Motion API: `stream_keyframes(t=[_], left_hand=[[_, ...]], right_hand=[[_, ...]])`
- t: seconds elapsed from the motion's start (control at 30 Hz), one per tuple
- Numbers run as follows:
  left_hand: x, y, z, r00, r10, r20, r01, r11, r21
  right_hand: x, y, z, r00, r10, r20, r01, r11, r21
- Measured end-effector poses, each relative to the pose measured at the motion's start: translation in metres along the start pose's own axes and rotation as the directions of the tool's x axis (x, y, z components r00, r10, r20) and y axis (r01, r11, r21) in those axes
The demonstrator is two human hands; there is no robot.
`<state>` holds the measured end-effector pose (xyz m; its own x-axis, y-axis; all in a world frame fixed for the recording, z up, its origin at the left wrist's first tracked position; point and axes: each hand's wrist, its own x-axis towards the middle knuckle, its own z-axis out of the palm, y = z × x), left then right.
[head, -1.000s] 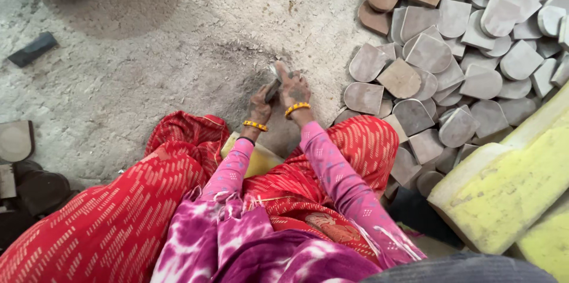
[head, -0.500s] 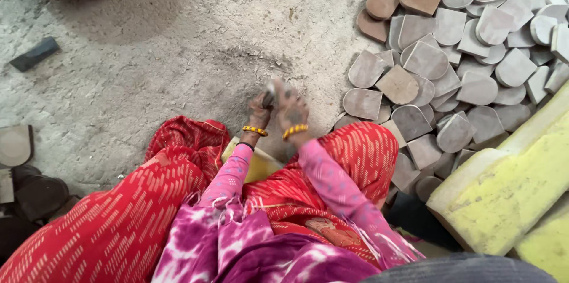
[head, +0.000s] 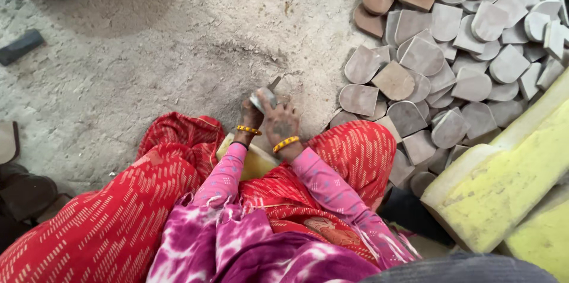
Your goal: The person sits on the ground and grinds small flat stone pieces by hand, rubbing each piece in circular motions against the abrasive stone floor until dust accumulates, then sets the piece aside and picks up another from a pile.
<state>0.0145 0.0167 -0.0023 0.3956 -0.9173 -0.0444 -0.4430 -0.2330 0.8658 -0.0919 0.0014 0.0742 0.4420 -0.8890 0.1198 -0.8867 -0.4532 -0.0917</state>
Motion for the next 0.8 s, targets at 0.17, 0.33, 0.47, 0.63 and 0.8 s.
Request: stream_keyframes(t=[0.17,0.33,0.47,0.63,0.8], left_hand=[[0.002,-0.005,-0.004,0.906,0.367,-0.209,-0.38,0.925,-0.023],[0.002,-0.004,-0.007,0.984,0.177,-0.012,-0.176,0.961,-0.215],[-0.002,-0.005,-0.003,0.999,0.011,0.043,-0.005,0.992,-0.125],[0.007,-0.002,-0.008,0.853,0.484,-0.194,-0.504,0.861,-0.069],[0.001,-0.007,-0.008,0.999,0.046,0.015,-0.043,0.987,-0.156]], right_hand=[[0.01,0.005,0.001,0.986,0.09,0.142,-0.096,0.995,0.035],[0.009,0.001,0.0,1.0,-0.018,-0.016,0.015,0.989,-0.149],[0.005,0.001,0.0,0.999,-0.034,-0.04,0.034,0.999,-0.009],[0.024,0.007,-0.001,0.903,0.222,0.367,-0.259,0.964,0.055],[0.015,-0.008,-0.012,0.996,-0.02,0.089,0.028,0.995,-0.095]])
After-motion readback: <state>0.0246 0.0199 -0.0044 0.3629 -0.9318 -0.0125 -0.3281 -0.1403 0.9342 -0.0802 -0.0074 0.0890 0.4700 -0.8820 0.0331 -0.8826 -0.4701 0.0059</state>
